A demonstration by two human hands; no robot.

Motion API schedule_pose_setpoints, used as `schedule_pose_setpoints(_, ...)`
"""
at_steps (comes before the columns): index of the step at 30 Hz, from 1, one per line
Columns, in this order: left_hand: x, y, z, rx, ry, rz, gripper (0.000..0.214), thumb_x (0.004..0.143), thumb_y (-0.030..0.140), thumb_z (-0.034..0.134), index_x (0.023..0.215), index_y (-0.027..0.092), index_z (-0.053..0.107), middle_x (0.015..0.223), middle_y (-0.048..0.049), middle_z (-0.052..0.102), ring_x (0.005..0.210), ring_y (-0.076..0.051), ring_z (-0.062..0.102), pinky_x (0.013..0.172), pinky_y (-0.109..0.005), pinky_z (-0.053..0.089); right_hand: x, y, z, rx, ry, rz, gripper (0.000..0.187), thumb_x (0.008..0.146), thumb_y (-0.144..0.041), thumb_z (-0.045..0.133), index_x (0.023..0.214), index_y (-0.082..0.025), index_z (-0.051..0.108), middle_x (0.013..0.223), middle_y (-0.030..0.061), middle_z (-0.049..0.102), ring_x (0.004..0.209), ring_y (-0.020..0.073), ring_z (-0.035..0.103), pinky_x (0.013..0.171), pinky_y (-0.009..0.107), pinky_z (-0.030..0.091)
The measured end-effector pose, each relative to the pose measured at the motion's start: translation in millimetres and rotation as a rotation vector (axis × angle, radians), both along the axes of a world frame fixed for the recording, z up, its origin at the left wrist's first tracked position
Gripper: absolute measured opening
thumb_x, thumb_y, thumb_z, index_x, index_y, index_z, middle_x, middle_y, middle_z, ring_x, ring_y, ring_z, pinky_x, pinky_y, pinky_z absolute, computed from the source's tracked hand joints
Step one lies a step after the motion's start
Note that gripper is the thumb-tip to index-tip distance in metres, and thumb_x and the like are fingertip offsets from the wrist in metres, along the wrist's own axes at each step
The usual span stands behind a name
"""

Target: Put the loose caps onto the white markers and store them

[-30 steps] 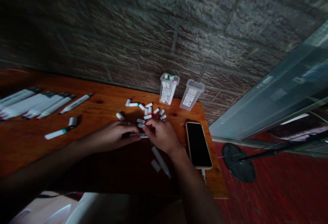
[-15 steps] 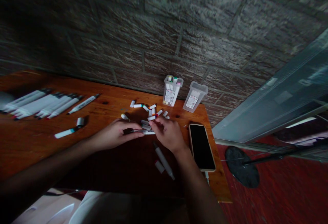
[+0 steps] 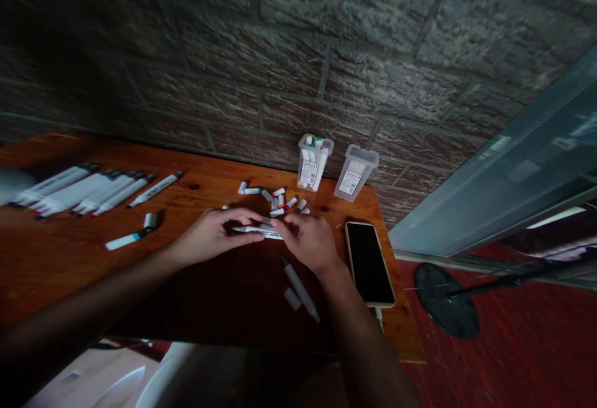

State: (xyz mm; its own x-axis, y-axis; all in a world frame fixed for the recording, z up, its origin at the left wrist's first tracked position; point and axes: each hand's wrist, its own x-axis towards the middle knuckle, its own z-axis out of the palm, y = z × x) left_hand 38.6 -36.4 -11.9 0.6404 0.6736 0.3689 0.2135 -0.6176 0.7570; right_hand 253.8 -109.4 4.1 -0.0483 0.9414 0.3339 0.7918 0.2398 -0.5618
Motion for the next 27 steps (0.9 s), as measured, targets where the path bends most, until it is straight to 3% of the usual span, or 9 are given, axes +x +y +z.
schedule_pose_setpoints(4,1,-3,-2.2,-0.063,-0.077,0.055,0.055,0.074,0.036,0.081,0.121,0.017,0.062,0.083,-0.0012,0.073,0.078,-0.017,0.069,0.076,-0.025,0.051,-2,-1,0.2,-0.040,0.164,0.175,0.024,0.089,-0.042,0.063,0.085,-0.022,0.074,0.078,-0.0003,0.075,0.065,0.0131,0.065,0.061,0.026,0.044)
schedule_pose_setpoints(9,6,-8,4.7,-0.366,-0.305,0.081,0.093,0.068,0.030,0.085,0.146,0.021,0.036,0.082,0.0012,0.071,0.077,-0.017,0.069,0.075,-0.027,0.052,-3,-1,-0.8,-0.043,0.377,0.235,0.018,0.088,-0.036,0.066,0.091,-0.021,0.075,0.086,0.0019,0.076,0.075,0.0152,0.067,0.069,0.027,0.050)
schedule_pose_setpoints(11,8,-8,6.7,-0.482,-0.371,0.090,0.083,0.070,0.029,0.083,0.142,0.020,0.042,0.081,0.0007,0.071,0.070,-0.015,0.067,0.068,-0.024,0.050,-5,0,-1.0,-0.041,0.442,0.251,0.019,0.088,-0.036,0.066,0.094,-0.021,0.075,0.091,0.0025,0.077,0.079,0.0162,0.068,0.074,0.029,0.052)
schedule_pose_setpoints(14,9,-6,4.6,-0.587,-0.327,0.004,0.040,0.076,0.031,0.079,0.110,0.014,0.067,0.079,-0.0014,0.069,0.064,-0.011,0.060,0.059,-0.020,0.044,-7,1,0.0,-0.083,0.517,0.296,0.019,0.089,-0.035,0.064,0.098,-0.022,0.075,0.096,0.0023,0.077,0.085,0.0165,0.068,0.080,0.030,0.052)
schedule_pose_setpoints(16,10,-5,0.6,-0.628,-0.313,-0.080,0.025,0.080,0.034,0.075,0.094,0.013,0.071,0.076,-0.0012,0.066,0.063,-0.010,0.056,0.056,-0.019,0.041,-10,1,1.7,-0.122,0.546,0.316,0.020,0.089,-0.034,0.063,0.100,-0.022,0.075,0.097,0.0021,0.076,0.088,0.0161,0.068,0.083,0.030,0.052)
schedule_pose_setpoints(19,12,-4,-2.8,-0.704,-0.413,-0.112,0.022,0.083,0.036,0.073,0.086,0.014,0.070,0.071,0.0010,0.060,0.061,-0.008,0.051,0.055,-0.018,0.038,-12,-1,5.7,-0.192,0.560,0.317,0.020,0.090,-0.035,0.062,0.095,-0.021,0.075,0.091,0.0018,0.076,0.082,0.0144,0.067,0.078,0.028,0.051)
schedule_pose_setpoints(23,10,1,3.2,-0.801,-0.597,-0.014,0.024,0.077,0.035,0.078,0.079,0.014,0.067,0.067,0.0021,0.056,0.059,-0.007,0.048,0.052,-0.017,0.035,-14,-4,9.8,-0.359,0.637,0.299,0.021,0.088,-0.037,0.063,0.093,-0.020,0.074,0.083,0.0017,0.075,0.076,0.0140,0.068,0.075,0.029,0.052)
schedule_pose_setpoints(27,7,3,7.1,-0.783,-0.646,0.034,0.026,0.076,0.037,0.078,0.082,0.014,0.068,0.065,0.0024,0.055,0.057,-0.007,0.046,0.049,-0.018,0.032,-15,-4,7.4,-0.383,0.690,0.296,0.021,0.085,-0.039,0.066,0.094,-0.022,0.074,0.084,0.0015,0.074,0.078,0.0144,0.068,0.078,0.031,0.052)
